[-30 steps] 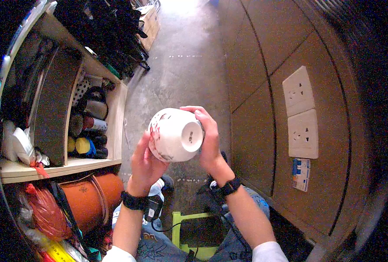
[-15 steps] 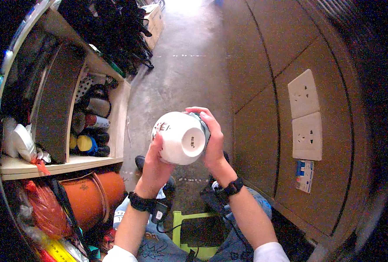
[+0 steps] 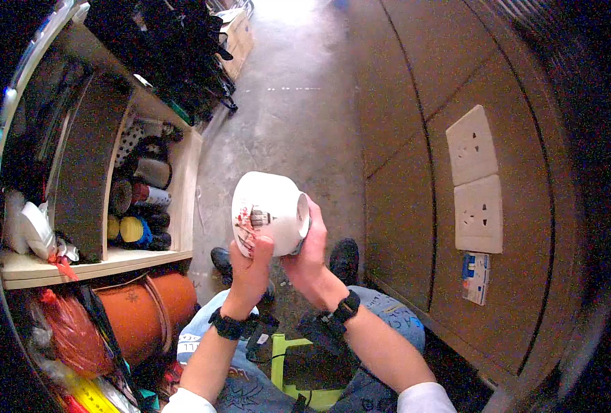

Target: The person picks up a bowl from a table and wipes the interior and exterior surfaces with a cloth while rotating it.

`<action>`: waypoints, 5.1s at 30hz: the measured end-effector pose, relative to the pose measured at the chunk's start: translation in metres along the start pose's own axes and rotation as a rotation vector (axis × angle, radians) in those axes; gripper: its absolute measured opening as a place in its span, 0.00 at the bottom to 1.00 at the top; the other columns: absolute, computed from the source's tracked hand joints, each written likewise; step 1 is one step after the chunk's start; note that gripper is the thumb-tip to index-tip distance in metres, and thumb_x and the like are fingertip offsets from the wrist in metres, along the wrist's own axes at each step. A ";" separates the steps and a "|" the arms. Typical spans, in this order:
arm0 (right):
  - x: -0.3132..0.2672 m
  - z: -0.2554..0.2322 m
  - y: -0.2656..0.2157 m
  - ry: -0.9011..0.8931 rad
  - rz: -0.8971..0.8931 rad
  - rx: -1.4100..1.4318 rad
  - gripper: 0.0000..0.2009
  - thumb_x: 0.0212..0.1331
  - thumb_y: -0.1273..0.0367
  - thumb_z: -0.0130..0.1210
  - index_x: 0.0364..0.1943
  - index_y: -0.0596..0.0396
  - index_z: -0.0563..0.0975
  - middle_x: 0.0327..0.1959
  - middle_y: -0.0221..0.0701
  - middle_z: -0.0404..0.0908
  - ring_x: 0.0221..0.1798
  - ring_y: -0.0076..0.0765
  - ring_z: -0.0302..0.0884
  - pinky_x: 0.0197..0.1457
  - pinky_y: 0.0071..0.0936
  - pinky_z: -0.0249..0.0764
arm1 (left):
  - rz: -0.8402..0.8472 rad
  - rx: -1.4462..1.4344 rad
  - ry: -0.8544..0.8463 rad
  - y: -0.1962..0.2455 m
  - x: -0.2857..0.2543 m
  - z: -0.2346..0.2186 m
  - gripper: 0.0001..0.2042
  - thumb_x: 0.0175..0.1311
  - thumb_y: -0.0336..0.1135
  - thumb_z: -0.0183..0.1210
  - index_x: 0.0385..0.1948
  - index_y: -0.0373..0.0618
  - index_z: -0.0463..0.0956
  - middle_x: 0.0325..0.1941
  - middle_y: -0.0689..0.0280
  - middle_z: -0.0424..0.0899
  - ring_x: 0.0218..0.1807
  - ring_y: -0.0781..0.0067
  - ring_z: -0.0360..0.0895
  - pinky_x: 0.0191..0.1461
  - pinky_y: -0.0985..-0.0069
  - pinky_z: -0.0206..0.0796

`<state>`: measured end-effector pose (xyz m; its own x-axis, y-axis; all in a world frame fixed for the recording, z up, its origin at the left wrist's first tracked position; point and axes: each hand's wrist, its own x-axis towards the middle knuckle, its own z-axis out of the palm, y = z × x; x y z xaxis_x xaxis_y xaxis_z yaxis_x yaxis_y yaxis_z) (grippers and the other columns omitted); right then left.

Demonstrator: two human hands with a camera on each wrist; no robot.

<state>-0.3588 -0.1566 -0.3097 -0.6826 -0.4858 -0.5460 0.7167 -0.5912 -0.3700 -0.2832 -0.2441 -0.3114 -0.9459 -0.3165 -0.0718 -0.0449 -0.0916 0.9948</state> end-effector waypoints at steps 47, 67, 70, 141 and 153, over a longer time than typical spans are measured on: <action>0.007 -0.009 -0.015 -0.441 -0.078 -0.116 0.25 0.72 0.50 0.33 0.59 0.50 0.73 0.54 0.30 0.80 0.53 0.34 0.80 0.58 0.35 0.76 | 0.143 -0.004 -0.221 0.028 0.015 -0.008 0.11 0.60 0.27 0.66 0.43 0.34 0.80 0.39 0.64 0.86 0.41 0.74 0.82 0.46 0.75 0.73; 0.016 0.005 -0.046 -0.226 -0.378 -0.710 0.18 0.69 0.58 0.42 0.47 0.56 0.77 0.41 0.30 0.79 0.46 0.25 0.75 0.53 0.23 0.69 | -0.279 -0.547 -0.198 0.022 0.019 -0.024 0.31 0.71 0.52 0.53 0.68 0.43 0.59 0.65 0.61 0.72 0.66 0.66 0.71 0.69 0.64 0.62; 0.017 0.002 -0.047 -0.223 -0.362 -0.695 0.19 0.68 0.57 0.42 0.49 0.57 0.76 0.45 0.33 0.80 0.49 0.28 0.76 0.56 0.24 0.69 | -0.260 -0.597 -0.188 0.016 0.017 -0.020 0.30 0.72 0.52 0.52 0.69 0.44 0.59 0.67 0.62 0.71 0.66 0.66 0.70 0.70 0.63 0.61; 0.006 0.000 -0.007 -0.116 -0.130 -0.101 0.28 0.72 0.48 0.28 0.60 0.49 0.71 0.57 0.29 0.78 0.57 0.33 0.76 0.60 0.34 0.72 | -0.001 -0.272 -0.077 0.012 0.006 -0.005 0.14 0.68 0.37 0.61 0.49 0.39 0.80 0.45 0.70 0.84 0.46 0.82 0.76 0.50 0.79 0.67; 0.011 0.007 -0.035 -0.113 -0.583 -0.671 0.15 0.69 0.62 0.40 0.45 0.57 0.74 0.43 0.31 0.77 0.48 0.26 0.73 0.56 0.23 0.67 | -0.227 -0.635 -0.172 0.022 0.025 -0.026 0.29 0.74 0.53 0.48 0.68 0.41 0.61 0.68 0.60 0.70 0.68 0.65 0.69 0.69 0.61 0.63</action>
<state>-0.3923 -0.1454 -0.2976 -0.9490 -0.3075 -0.0699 0.1605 -0.2801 -0.9465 -0.2996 -0.2788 -0.2937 -0.9751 -0.0753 -0.2086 -0.1004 -0.6890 0.7178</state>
